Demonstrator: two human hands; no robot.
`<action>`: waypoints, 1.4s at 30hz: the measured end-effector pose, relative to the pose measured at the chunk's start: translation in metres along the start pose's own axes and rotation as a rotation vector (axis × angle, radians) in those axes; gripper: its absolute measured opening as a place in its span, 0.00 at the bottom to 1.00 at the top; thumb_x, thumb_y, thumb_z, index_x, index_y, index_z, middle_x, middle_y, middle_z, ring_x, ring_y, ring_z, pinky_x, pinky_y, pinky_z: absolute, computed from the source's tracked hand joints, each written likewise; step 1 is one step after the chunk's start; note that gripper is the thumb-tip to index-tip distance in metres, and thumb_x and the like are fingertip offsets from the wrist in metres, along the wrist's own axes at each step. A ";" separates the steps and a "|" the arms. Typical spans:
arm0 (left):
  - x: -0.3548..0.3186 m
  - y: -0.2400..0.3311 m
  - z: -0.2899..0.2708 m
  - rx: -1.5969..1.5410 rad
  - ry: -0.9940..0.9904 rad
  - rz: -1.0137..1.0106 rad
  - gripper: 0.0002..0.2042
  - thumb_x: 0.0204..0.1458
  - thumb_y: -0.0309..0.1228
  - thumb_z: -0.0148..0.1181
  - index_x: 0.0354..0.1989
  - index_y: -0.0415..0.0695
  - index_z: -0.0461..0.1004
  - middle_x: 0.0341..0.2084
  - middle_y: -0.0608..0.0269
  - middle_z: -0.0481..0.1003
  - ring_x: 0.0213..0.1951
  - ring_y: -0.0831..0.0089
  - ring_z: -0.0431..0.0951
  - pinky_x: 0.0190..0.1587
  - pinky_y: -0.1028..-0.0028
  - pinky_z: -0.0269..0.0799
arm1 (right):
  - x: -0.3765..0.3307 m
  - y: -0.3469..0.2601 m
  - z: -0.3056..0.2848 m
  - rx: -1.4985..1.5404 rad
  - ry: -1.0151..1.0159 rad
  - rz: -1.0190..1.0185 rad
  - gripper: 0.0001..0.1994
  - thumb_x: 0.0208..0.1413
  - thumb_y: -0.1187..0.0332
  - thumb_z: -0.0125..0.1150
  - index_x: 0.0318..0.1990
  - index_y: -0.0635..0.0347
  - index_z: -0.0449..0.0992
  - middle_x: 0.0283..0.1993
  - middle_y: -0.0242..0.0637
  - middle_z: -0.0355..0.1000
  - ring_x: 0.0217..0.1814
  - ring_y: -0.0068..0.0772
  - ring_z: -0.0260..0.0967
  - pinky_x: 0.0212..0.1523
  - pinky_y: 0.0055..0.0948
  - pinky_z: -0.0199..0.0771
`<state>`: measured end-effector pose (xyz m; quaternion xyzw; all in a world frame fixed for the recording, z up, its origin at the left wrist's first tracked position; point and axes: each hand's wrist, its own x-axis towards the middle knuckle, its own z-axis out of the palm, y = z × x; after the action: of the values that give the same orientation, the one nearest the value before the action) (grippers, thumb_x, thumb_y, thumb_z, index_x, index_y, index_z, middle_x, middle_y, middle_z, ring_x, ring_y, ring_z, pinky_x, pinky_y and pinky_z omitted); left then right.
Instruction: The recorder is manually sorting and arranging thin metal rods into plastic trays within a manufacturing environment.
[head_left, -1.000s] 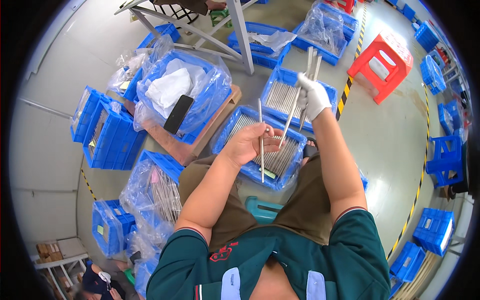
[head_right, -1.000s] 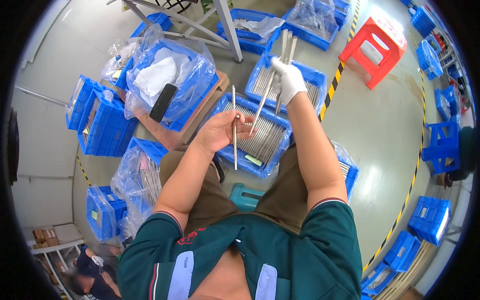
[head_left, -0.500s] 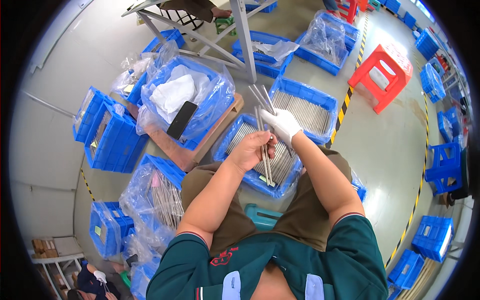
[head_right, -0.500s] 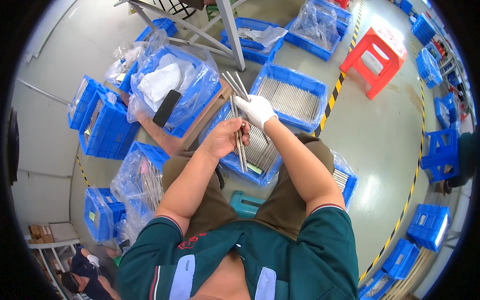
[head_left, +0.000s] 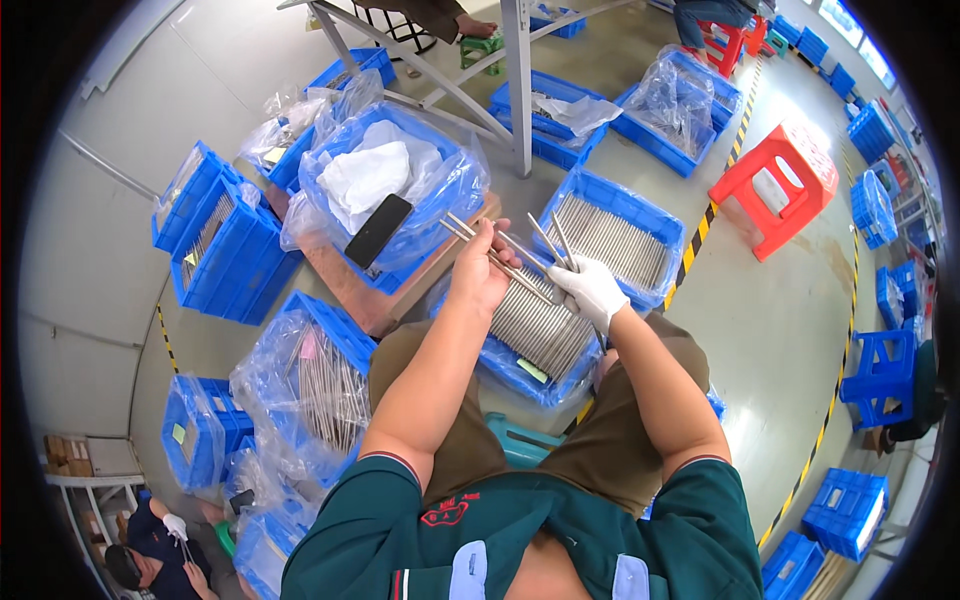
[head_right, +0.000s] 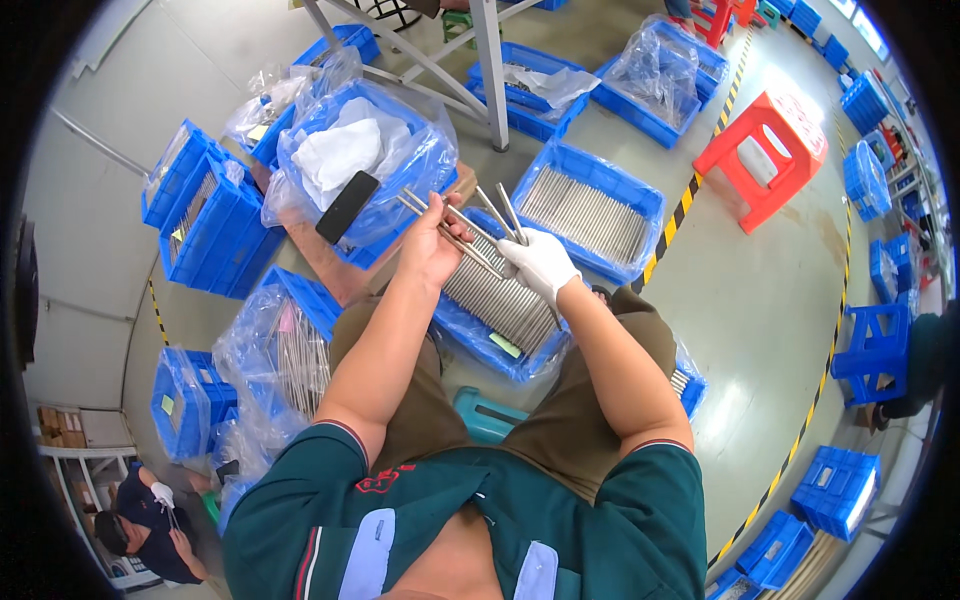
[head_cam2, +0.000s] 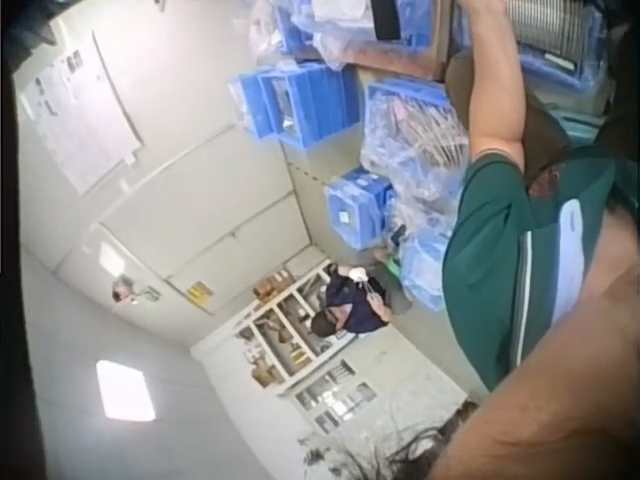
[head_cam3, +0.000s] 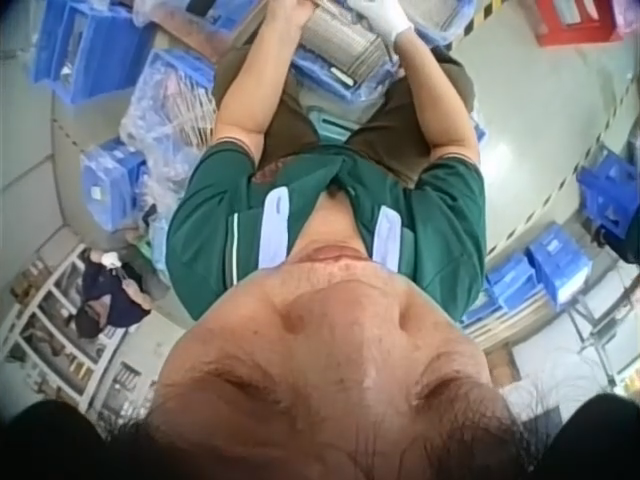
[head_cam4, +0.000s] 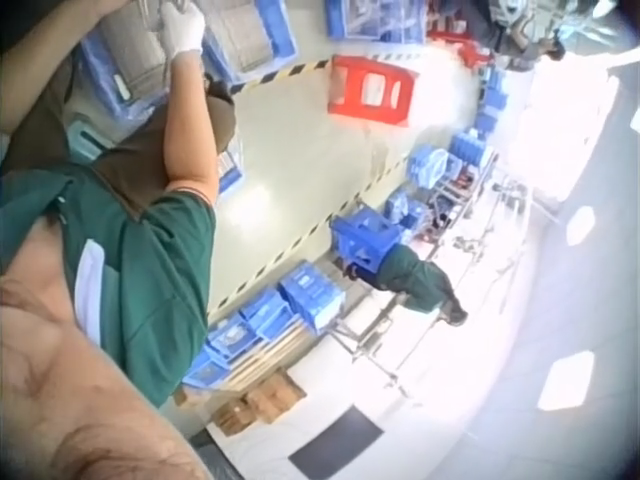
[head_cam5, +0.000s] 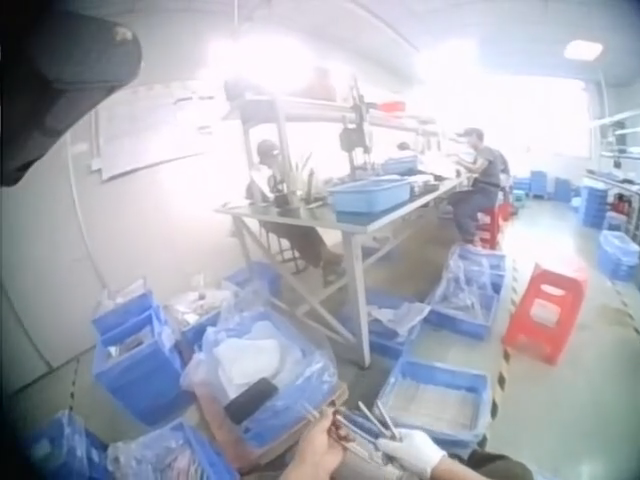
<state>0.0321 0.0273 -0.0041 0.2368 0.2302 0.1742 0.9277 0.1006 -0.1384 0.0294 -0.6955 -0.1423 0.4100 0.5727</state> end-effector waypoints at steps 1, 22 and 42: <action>-0.001 -0.001 0.001 0.001 0.002 -0.001 0.16 0.54 0.42 0.56 0.39 0.39 0.72 0.17 0.71 0.61 0.21 0.78 0.63 0.27 0.73 0.63 | -0.001 -0.001 0.002 0.017 -0.007 -0.006 0.09 0.55 0.65 0.54 0.30 0.62 0.72 0.18 0.30 0.66 0.12 0.15 0.56 0.14 0.16 0.53; -0.020 -0.028 0.009 0.232 -0.144 -0.135 0.13 0.54 0.41 0.55 0.39 0.46 0.73 0.17 0.76 0.62 0.19 0.84 0.59 0.23 0.81 0.56 | 0.005 -0.010 0.010 0.319 -0.021 -0.112 0.14 0.52 0.76 0.51 0.47 0.63 0.70 0.27 0.33 0.69 0.23 0.20 0.67 0.21 0.19 0.66; -0.032 -0.032 0.013 0.164 -0.354 -0.456 0.14 0.56 0.42 0.53 0.29 0.44 0.71 0.17 0.74 0.61 0.18 0.82 0.58 0.22 0.80 0.56 | 0.025 -0.011 -0.017 0.425 -0.129 0.006 0.11 0.54 0.59 0.59 0.29 0.57 0.72 0.13 0.22 0.55 0.11 0.14 0.46 0.12 0.19 0.42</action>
<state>0.0186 -0.0182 0.0004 0.2799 0.1254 -0.1018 0.9463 0.1316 -0.1296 0.0296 -0.5321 -0.0870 0.4759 0.6948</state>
